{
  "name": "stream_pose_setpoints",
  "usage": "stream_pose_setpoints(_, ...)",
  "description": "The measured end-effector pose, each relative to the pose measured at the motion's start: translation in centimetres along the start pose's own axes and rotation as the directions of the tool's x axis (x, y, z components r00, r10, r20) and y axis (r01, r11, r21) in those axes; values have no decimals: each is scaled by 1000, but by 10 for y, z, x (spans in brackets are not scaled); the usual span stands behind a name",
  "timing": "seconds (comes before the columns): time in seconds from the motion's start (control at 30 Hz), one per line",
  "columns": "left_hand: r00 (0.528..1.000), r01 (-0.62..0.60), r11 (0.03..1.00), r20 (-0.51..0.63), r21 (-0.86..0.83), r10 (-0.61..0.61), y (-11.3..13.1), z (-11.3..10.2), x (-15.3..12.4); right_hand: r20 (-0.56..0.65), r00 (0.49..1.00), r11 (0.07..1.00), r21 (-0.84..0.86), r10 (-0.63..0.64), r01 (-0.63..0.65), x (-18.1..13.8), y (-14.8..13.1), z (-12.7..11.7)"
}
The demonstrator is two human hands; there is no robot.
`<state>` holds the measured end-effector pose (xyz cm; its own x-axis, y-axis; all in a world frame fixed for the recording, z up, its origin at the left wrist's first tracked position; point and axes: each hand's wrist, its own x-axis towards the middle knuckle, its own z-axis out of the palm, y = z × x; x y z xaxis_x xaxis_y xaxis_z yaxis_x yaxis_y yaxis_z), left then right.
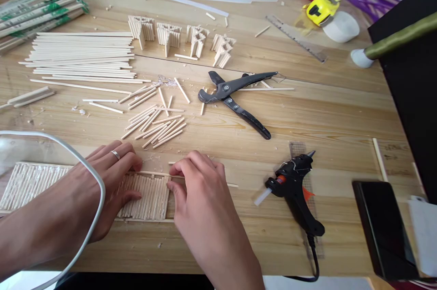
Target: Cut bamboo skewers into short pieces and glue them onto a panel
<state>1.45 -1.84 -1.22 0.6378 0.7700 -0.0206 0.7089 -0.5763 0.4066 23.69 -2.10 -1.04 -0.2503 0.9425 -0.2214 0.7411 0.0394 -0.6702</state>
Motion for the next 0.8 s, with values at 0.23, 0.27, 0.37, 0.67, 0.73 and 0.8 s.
stream_pose_setpoints(0.23,998,22,1000,60,-16,-21,1,-2,-2,-7,1000,1000,17,-18,19,1,2,0)
stream_pose_setpoints(0.27,997,27,999,71,-23,-25,1,-2,-2,-9,1000,1000,17,-21,22,1,2,0)
stream_pose_setpoints(0.37,998,19,1000,55,-7,-19,2,-4,-1,-12,1000,999,17,-27,28,0,2,0)
stream_pose_setpoints(0.67,1000,-2,999,24,32,1,2,-2,-2,-21,999,999,14,-41,41,-1,2,1)
stream_pose_setpoints(0.73,1000,-3,999,22,43,2,2,-2,-2,-28,999,999,12,-42,43,-1,1,1)
stream_pose_setpoints(0.8,999,4,999,36,41,-5,3,-2,-1,-38,998,999,8,-44,44,-1,1,2)
